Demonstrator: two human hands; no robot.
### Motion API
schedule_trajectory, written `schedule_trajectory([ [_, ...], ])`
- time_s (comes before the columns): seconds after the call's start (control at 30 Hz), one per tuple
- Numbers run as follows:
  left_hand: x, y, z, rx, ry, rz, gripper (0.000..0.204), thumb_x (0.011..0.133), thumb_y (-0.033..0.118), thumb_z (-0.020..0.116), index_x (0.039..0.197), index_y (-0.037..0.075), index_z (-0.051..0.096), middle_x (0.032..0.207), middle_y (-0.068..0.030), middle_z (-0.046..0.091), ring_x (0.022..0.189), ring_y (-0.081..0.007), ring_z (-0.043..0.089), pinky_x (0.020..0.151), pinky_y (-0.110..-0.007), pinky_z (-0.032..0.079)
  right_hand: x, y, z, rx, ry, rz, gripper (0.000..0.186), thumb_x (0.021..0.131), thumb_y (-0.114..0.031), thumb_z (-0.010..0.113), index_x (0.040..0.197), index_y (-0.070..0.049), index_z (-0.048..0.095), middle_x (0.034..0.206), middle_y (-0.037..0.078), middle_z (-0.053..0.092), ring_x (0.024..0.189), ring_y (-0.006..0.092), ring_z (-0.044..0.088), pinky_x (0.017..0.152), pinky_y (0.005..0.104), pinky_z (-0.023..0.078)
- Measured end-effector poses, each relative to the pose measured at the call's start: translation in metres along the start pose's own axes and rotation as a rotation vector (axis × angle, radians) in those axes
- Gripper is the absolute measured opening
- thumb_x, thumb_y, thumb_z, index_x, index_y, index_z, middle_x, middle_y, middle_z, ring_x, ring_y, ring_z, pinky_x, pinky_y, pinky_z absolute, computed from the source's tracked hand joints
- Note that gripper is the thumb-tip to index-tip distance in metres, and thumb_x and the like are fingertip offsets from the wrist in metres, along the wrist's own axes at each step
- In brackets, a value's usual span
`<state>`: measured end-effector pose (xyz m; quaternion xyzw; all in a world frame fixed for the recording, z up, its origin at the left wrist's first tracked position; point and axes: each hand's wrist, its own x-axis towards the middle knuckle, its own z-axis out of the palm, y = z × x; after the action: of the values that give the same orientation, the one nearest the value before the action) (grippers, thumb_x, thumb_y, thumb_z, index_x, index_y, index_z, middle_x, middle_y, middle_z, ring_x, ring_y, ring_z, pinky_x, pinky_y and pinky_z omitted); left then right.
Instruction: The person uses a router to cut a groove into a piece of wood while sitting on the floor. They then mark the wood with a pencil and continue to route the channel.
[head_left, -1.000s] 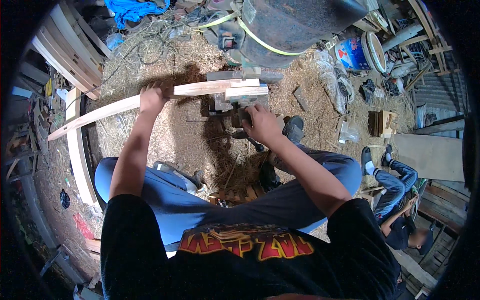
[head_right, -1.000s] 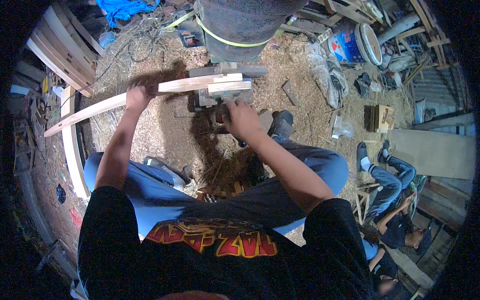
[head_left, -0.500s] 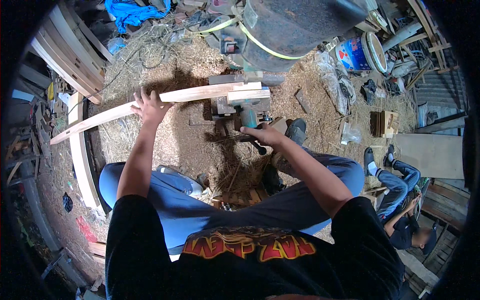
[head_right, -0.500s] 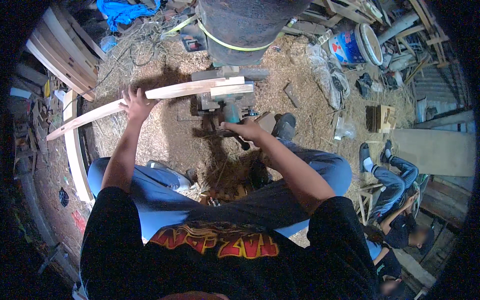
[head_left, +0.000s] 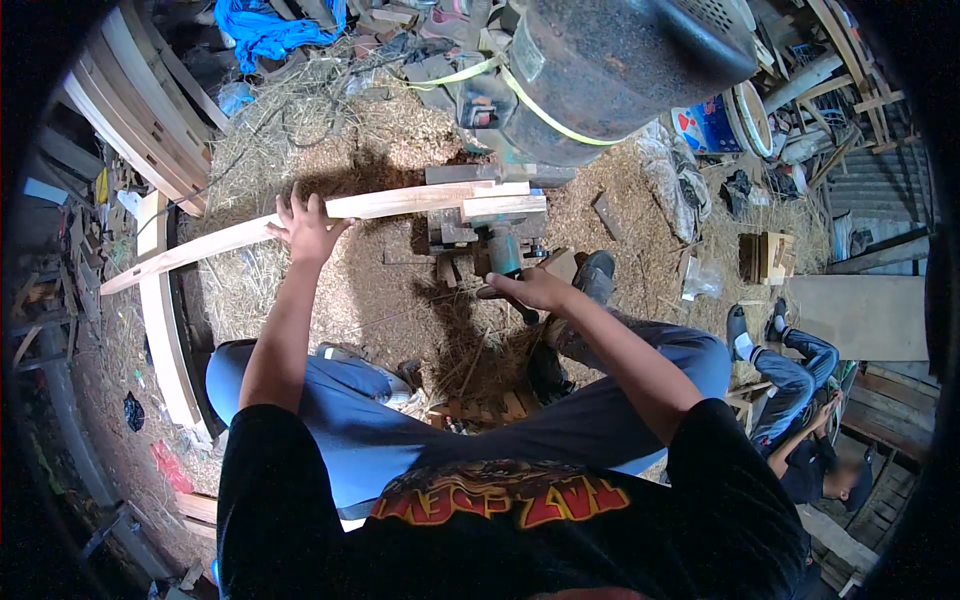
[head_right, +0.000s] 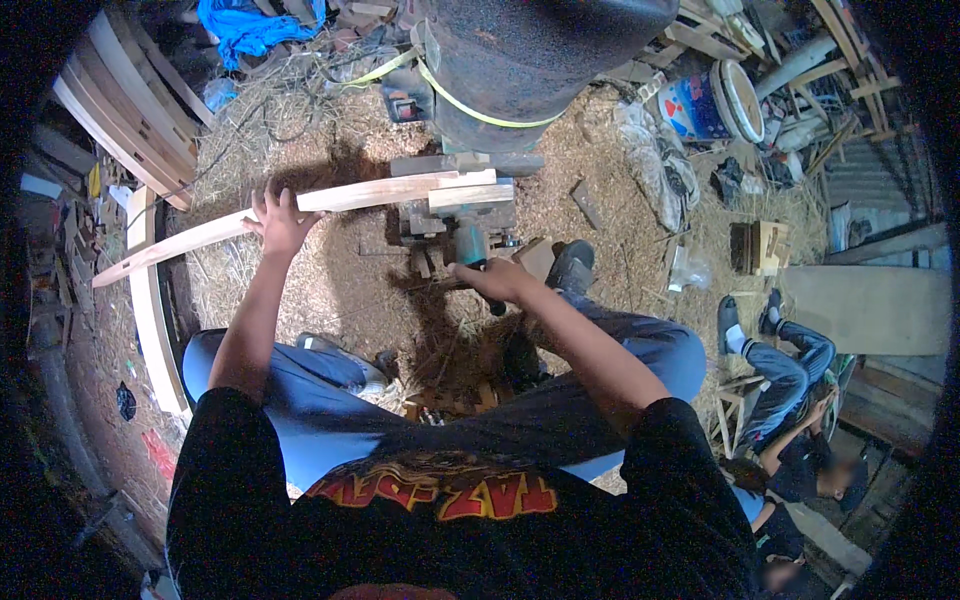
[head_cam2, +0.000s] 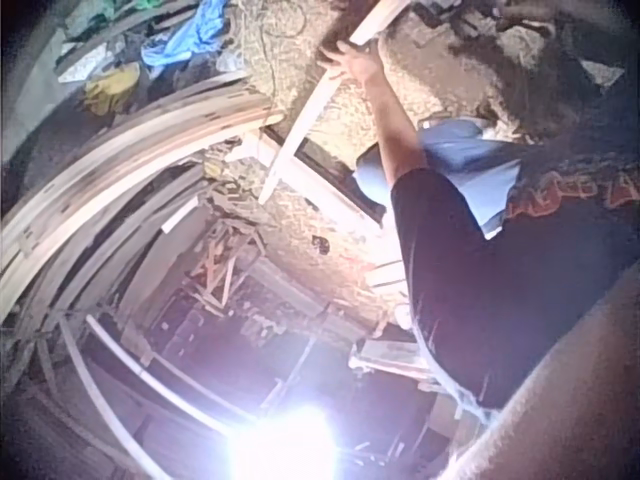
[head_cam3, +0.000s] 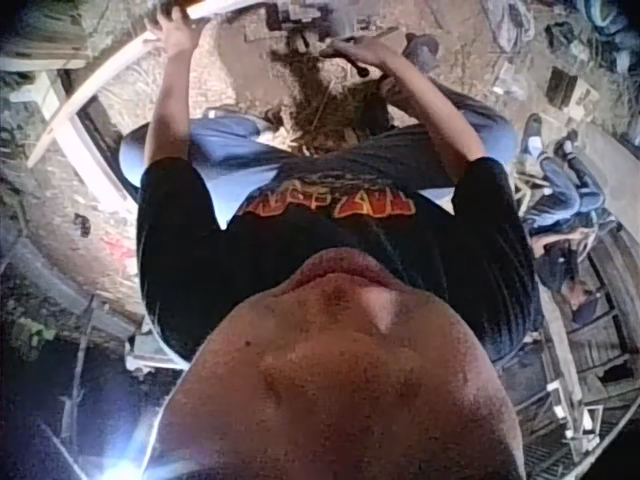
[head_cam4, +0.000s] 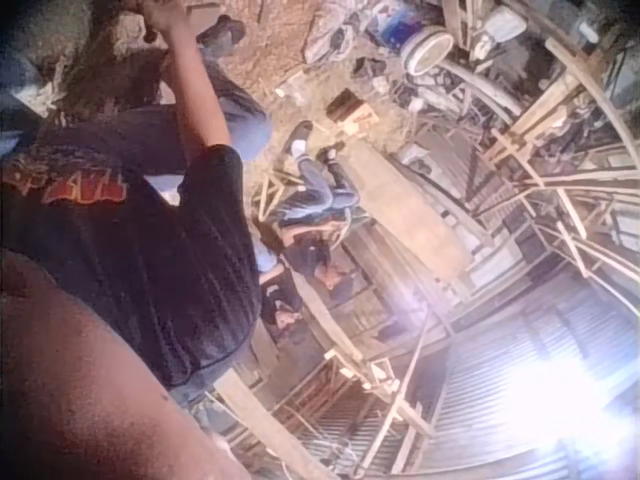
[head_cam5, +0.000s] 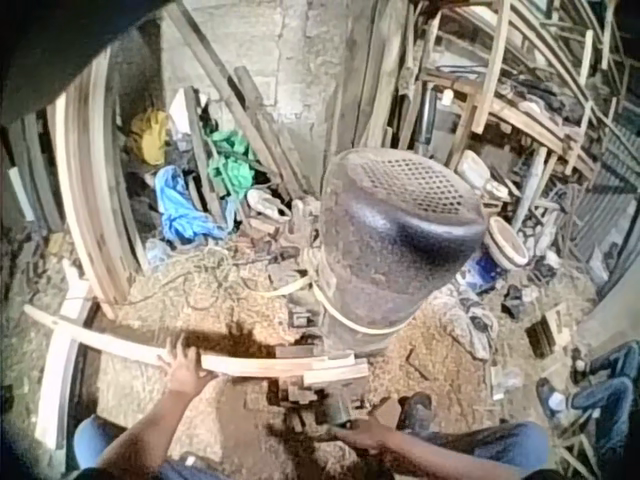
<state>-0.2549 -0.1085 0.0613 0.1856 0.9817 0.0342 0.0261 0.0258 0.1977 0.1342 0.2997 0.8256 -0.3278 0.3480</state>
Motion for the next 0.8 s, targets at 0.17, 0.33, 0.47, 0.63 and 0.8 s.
schedule_trajectory([
  [0.17, -0.005, -0.005, -0.006, 0.003, -0.029, -0.017, 0.083, 0.074, 0.062, 0.08, 0.136, 0.013, 0.055, 0.16, -0.0202, 0.028, 0.15, -0.0486, 0.011, 0.105, -0.085, 0.005, -0.026, -0.021, -0.013, -0.153, 0.2, -0.088, 0.103, 0.084, -0.086, 0.043, 0.111, 0.01, 0.068, 0.104, 0.032, 0.07, 0.107, 0.0435, 0.067, 0.094, 0.05, 0.051],
  [0.33, 0.0, -0.006, 0.006, -0.05, 0.064, 0.041, 0.081, 0.071, 0.062, 0.081, 0.131, 0.013, 0.059, 0.16, -0.0163, 0.03, 0.151, -0.0488, 0.009, 0.104, -0.087, 0.001, -0.002, 0.004, -0.003, -0.064, 0.076, -0.068, 0.106, 0.083, -0.085, 0.045, 0.117, 0.013, 0.065, 0.119, 0.035, 0.064, 0.115, 0.0455, 0.063, 0.098, 0.0504, 0.051],
  [0.47, -0.002, -0.009, 0.007, -0.019, 0.052, 0.024, 0.081, 0.07, 0.064, 0.081, 0.13, 0.013, 0.06, 0.16, -0.0152, 0.03, 0.151, -0.0483, 0.009, 0.103, -0.087, 0.002, -0.025, -0.024, -0.003, -0.393, 0.019, -0.077, 0.099, 0.084, -0.082, 0.047, 0.118, 0.009, 0.067, 0.107, 0.033, 0.069, 0.106, 0.0466, 0.067, 0.096, 0.0476, 0.052],
  [0.63, -0.002, -0.008, 0.006, -0.035, 0.047, 0.019, 0.08, 0.07, 0.063, 0.081, 0.13, 0.014, 0.06, 0.16, -0.0148, 0.029, 0.15, -0.0482, 0.011, 0.103, -0.087, 0.002, -0.014, -0.011, -0.019, 0.033, 0.158, -0.087, 0.1, 0.083, -0.083, 0.047, 0.114, 0.01, 0.067, 0.106, 0.033, 0.069, 0.106, 0.045, 0.067, 0.095, 0.0466, 0.052],
  [0.8, 0.003, -0.012, 0.005, -0.037, 0.052, 0.022, 0.079, 0.071, 0.062, 0.081, 0.129, 0.014, 0.06, 0.16, -0.0149, 0.029, 0.15, -0.0483, 0.012, 0.106, -0.085, 0.003, -0.014, -0.015, -0.001, -0.147, 0.049, -0.094, 0.106, 0.083, -0.086, 0.044, 0.103, 0.015, 0.069, 0.104, 0.035, 0.069, 0.105, 0.045, 0.068, 0.092, 0.0482, 0.052],
])
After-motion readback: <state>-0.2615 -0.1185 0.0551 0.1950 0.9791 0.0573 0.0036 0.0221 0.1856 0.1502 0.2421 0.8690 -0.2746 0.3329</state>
